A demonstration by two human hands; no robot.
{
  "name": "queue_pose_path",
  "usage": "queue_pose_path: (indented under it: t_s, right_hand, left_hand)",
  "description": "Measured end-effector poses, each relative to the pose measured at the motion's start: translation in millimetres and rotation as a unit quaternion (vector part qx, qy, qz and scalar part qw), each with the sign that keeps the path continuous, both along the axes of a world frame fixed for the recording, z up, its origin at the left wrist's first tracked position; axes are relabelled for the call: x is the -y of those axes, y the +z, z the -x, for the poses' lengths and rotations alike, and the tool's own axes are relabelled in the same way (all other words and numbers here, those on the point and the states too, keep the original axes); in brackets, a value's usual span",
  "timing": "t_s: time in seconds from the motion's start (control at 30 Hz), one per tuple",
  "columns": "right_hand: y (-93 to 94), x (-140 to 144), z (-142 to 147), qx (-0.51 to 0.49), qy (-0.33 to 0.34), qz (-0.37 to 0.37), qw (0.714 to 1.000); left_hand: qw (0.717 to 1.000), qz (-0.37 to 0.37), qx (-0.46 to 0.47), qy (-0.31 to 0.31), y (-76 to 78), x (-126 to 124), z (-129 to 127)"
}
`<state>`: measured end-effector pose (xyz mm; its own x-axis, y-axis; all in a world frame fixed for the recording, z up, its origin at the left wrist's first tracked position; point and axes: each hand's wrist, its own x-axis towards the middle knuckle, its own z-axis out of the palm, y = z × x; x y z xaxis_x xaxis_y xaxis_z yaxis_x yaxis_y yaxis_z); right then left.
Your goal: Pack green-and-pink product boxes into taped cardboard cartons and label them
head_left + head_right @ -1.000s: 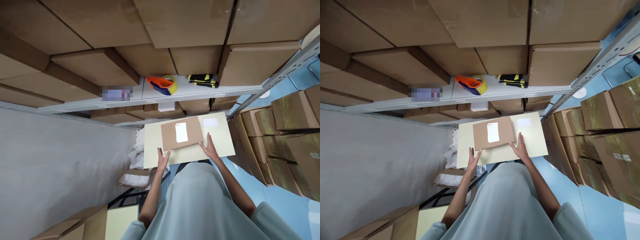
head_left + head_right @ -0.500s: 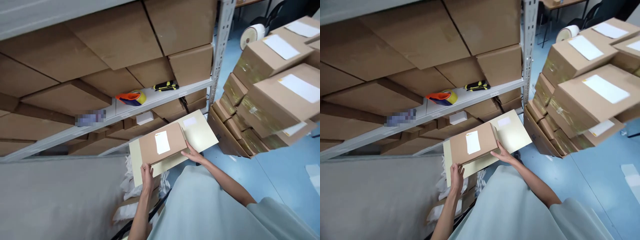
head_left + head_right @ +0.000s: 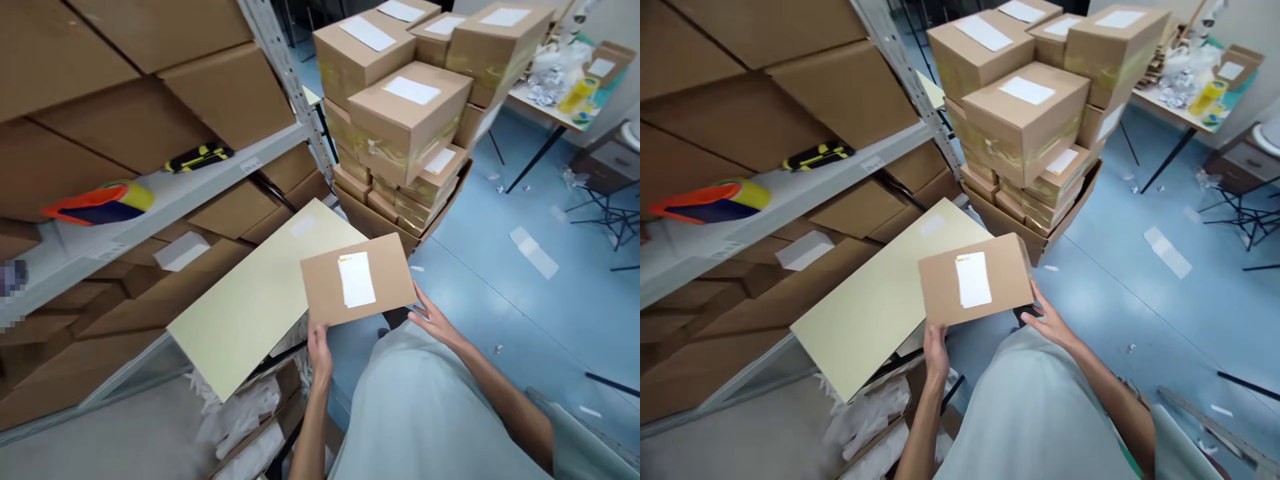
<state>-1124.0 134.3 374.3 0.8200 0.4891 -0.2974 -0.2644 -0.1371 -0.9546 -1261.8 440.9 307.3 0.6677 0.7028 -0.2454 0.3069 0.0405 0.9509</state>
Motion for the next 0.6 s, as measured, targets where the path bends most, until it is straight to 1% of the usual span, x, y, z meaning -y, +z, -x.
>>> queue_pose_path:
  t_s: [0.07,0.13,0.23,0.3,0.37,0.47,0.53,0.6]
  right_hand:
    - [2.6,43.8,12.1,-0.019,-0.061,0.011,0.998]
    - [2.6,83.4,16.7,-0.033,-0.108,0.017,0.993]
    - [-4.2,137.3,8.7,-0.045,-0.162,0.026,0.985]
    - [-12.3,171.5,-5.7,-0.042,-0.202,0.034,0.978]
    - [-20.7,206.3,-26.1,-0.036,-0.255,0.046,0.965]
    - [-26.8,263.1,-65.8,-0.041,-0.327,0.077,0.941]
    - [-24.2,304.8,-96.4,-0.037,-0.339,0.093,0.935]
    - [-17.1,347.8,-128.4,-0.022,-0.331,0.104,0.938]
  left_hand:
    - [0.999,0.002,0.004,-0.035,6.4,32.0,-9.8]
    - [0.996,-0.005,-0.004,-0.088,14.8,62.3,-20.0]
    - [0.988,-0.013,-0.02,-0.151,24.5,107.6,-43.2]
    - [0.981,-0.023,-0.025,-0.191,27.5,139.8,-68.6]
    - [0.972,-0.032,-0.022,-0.23,28.7,174.9,-103.3]
    - [0.961,-0.047,-0.01,-0.274,28.4,233.7,-170.3]
    - [0.956,-0.053,-0.003,-0.289,27.6,276.8,-220.3]
    - [0.952,-0.053,-0.005,-0.301,26.9,321.2,-270.0]
